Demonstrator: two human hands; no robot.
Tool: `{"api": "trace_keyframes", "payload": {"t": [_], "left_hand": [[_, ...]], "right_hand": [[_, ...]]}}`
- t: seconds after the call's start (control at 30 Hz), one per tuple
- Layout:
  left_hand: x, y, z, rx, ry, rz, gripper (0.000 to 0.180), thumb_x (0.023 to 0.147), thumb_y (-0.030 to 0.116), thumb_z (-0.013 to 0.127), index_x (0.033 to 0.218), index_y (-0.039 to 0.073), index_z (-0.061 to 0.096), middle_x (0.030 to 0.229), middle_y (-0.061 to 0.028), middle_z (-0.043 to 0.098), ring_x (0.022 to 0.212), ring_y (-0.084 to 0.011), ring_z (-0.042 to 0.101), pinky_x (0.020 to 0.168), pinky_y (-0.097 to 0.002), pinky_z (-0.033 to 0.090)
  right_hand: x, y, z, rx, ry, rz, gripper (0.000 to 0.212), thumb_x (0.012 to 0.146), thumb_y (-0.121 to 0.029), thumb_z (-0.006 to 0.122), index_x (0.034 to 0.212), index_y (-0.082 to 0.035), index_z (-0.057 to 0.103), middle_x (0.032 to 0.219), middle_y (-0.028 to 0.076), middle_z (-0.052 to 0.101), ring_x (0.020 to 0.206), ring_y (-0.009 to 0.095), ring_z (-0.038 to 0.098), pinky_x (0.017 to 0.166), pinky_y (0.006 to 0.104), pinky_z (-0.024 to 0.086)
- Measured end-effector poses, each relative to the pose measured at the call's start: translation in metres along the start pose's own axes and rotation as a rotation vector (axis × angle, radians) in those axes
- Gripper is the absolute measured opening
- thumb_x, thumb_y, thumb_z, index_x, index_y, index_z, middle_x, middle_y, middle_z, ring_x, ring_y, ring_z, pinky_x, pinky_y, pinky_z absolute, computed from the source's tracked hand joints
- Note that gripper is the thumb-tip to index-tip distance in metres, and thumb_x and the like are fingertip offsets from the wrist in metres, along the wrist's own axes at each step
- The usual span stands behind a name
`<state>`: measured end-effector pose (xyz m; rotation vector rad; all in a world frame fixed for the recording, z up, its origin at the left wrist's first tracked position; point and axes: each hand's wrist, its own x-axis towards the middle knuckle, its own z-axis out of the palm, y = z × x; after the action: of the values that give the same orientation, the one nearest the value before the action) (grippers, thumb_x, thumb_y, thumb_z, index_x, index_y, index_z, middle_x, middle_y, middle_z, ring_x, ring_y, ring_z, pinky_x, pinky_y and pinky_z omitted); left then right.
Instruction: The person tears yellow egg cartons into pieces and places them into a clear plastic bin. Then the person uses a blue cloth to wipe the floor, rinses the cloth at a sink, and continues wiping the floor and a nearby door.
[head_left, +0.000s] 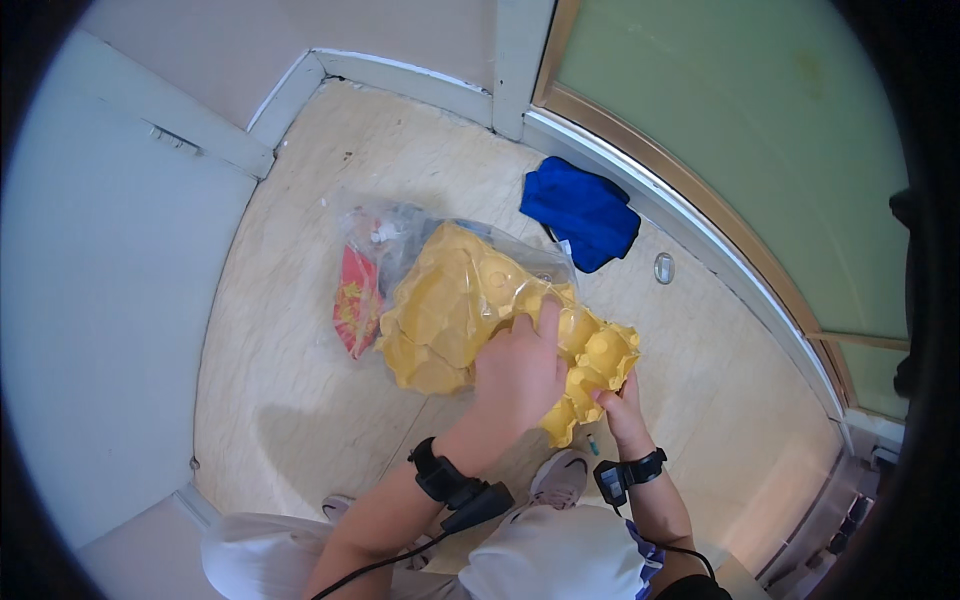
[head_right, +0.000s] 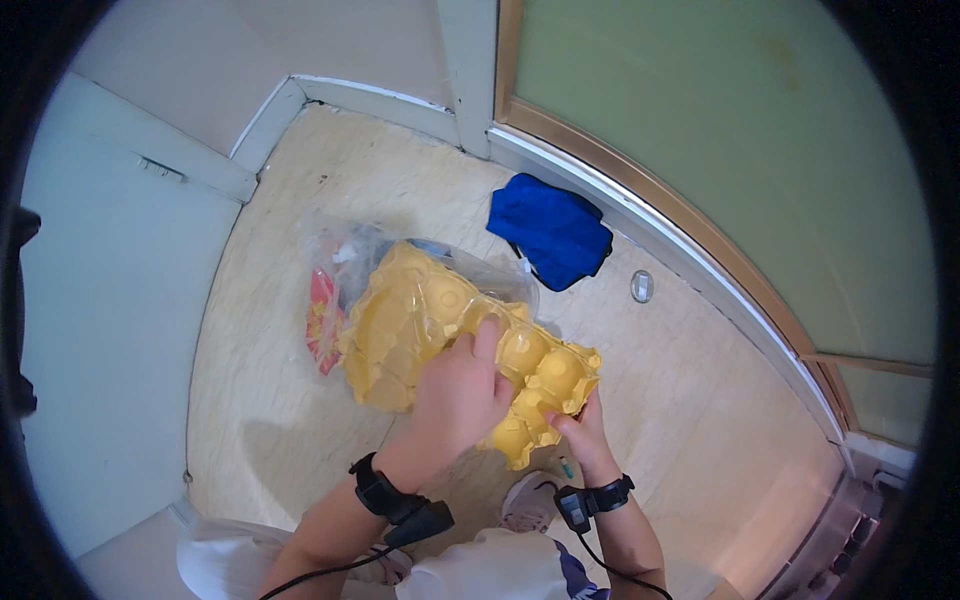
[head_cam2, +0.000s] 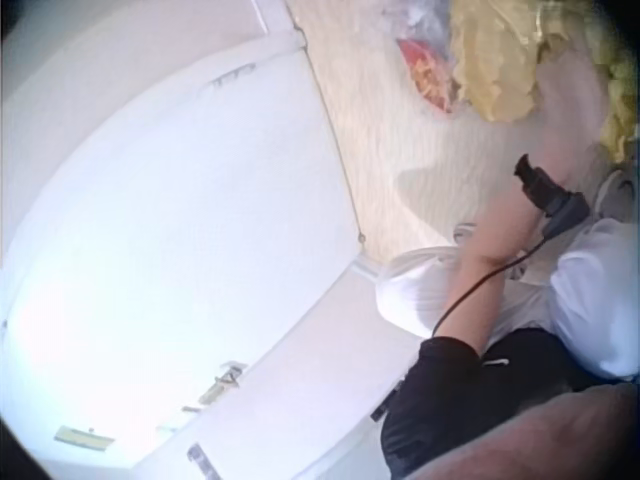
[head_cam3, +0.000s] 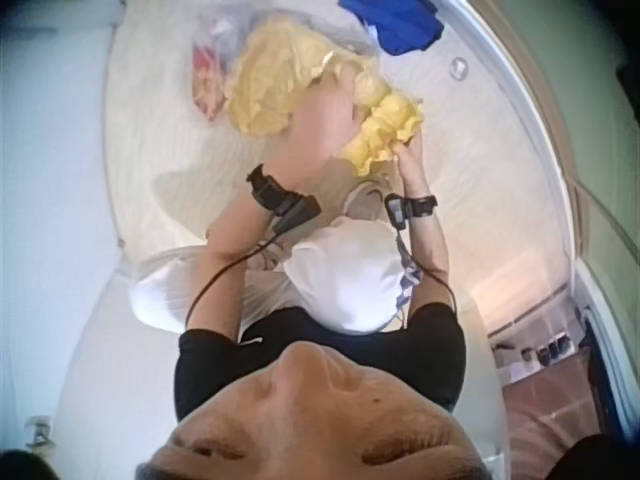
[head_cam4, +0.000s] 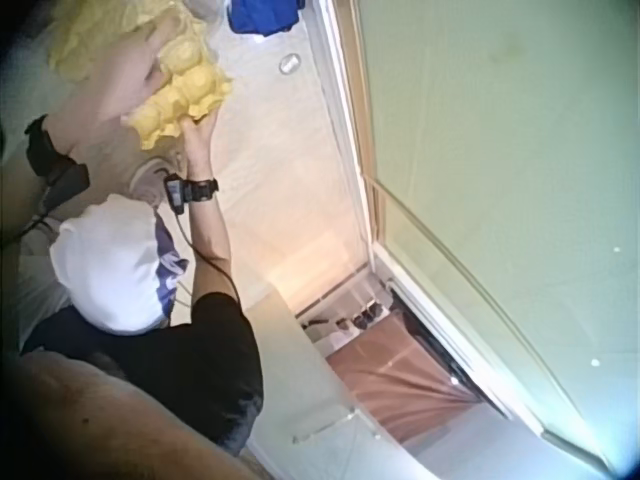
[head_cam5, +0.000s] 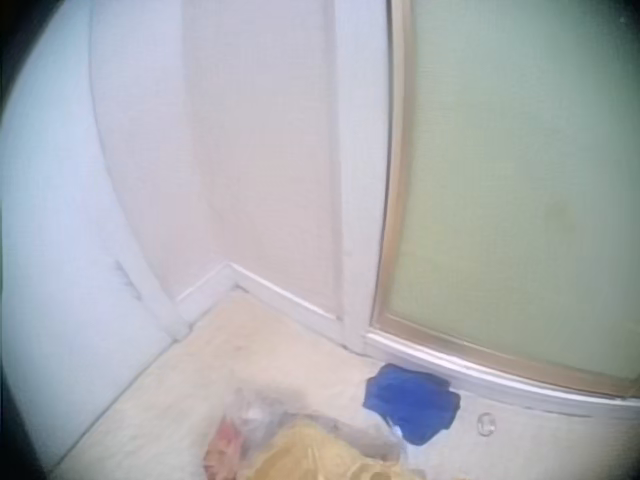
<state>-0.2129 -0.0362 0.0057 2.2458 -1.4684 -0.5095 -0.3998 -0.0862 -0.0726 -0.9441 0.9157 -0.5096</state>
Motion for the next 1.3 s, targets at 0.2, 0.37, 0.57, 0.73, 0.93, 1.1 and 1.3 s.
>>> {"api": "trace_keyframes", "payload": {"t": [0.2,0.37,0.57,0.73,0.93,1.1,1.3], "left_hand": [[-0.001,-0.01,-0.004,0.044,0.078,0.047,0.033,0.072,0.01,0.059,0.103,0.003,0.057,0.064,-0.0102,0.057,0.056,-0.0304,0.058,0.05,-0.0398,0.047],[-0.008,-0.015,-0.012,0.069,0.186,0.079,0.016,0.073,0.008,0.057,0.088,0.004,0.061,0.064,-0.0084,0.058,0.055,-0.0277,0.058,0.049,-0.0369,0.046],[-0.017,-0.012,-0.017,0.081,0.149,0.315,0.014,0.069,0.01,0.061,0.082,0.006,0.059,0.072,-0.0082,0.059,0.061,-0.0227,0.06,0.051,-0.0334,0.046],[-0.028,-0.012,-0.011,0.038,0.056,0.358,0.025,0.069,0.01,0.06,0.094,0.006,0.06,0.072,-0.0084,0.059,0.064,-0.0221,0.061,0.053,-0.0327,0.047],[-0.038,-0.041,-0.023,-0.044,0.119,0.304,0.037,0.072,0.008,0.062,0.109,0.009,0.06,0.069,-0.0097,0.056,0.059,-0.0244,0.059,0.054,-0.0351,0.047],[-0.041,-0.067,-0.041,0.075,0.366,0.116,0.034,0.065,0.01,0.07,0.098,0.009,0.06,0.07,-0.0088,0.054,0.064,-0.0243,0.056,0.056,-0.0354,0.045],[-0.04,-0.099,-0.052,0.108,0.659,0.081,0.025,0.065,0.001,0.065,0.088,0.008,0.057,0.07,-0.0085,0.049,0.065,-0.0271,0.052,0.056,-0.0365,0.041]], "right_hand": [[-0.001,0.012,0.012,-0.061,-0.103,0.009,0.065,0.07,-0.006,0.064,0.129,-0.002,0.039,0.121,0.006,0.051,0.112,0.017,0.05,0.097,0.031,0.04],[-0.005,0.001,0.037,-0.301,-0.217,-0.048,0.055,0.073,-0.004,0.066,0.123,-0.002,0.045,0.113,0.005,0.057,0.105,0.015,0.054,0.092,0.0296,0.043],[-0.004,-0.009,0.068,-0.478,-0.236,-0.172,0.043,0.073,-0.009,0.069,0.112,-0.001,0.054,0.104,0.007,0.062,0.096,0.016,0.059,0.086,0.0304,0.046],[0.007,0.009,0.084,-0.65,-0.141,-0.127,0.042,0.077,-0.013,0.066,0.115,-0.001,0.052,0.105,0.01,0.061,0.097,0.019,0.06,0.082,0.0323,0.049],[0.027,0.018,0.11,0.343,0.099,0.042,0.038,0.084,-0.015,0.06,0.118,-0.003,0.047,0.099,0.006,0.06,0.086,0.017,0.061,0.071,0.0284,0.05],[0.037,0.037,0.103,0.628,-0.043,0.363,0.027,0.088,-0.017,0.054,0.113,-0.007,0.049,0.097,0.003,0.06,0.075,0.013,0.059,0.051,0.0218,0.043],[0.044,0.016,0.107,0.658,-0.028,0.399,0.026,0.089,-0.02,0.053,0.112,-0.008,0.05,0.098,0.002,0.06,0.074,0.012,0.059,0.052,0.0221,0.044]]}}
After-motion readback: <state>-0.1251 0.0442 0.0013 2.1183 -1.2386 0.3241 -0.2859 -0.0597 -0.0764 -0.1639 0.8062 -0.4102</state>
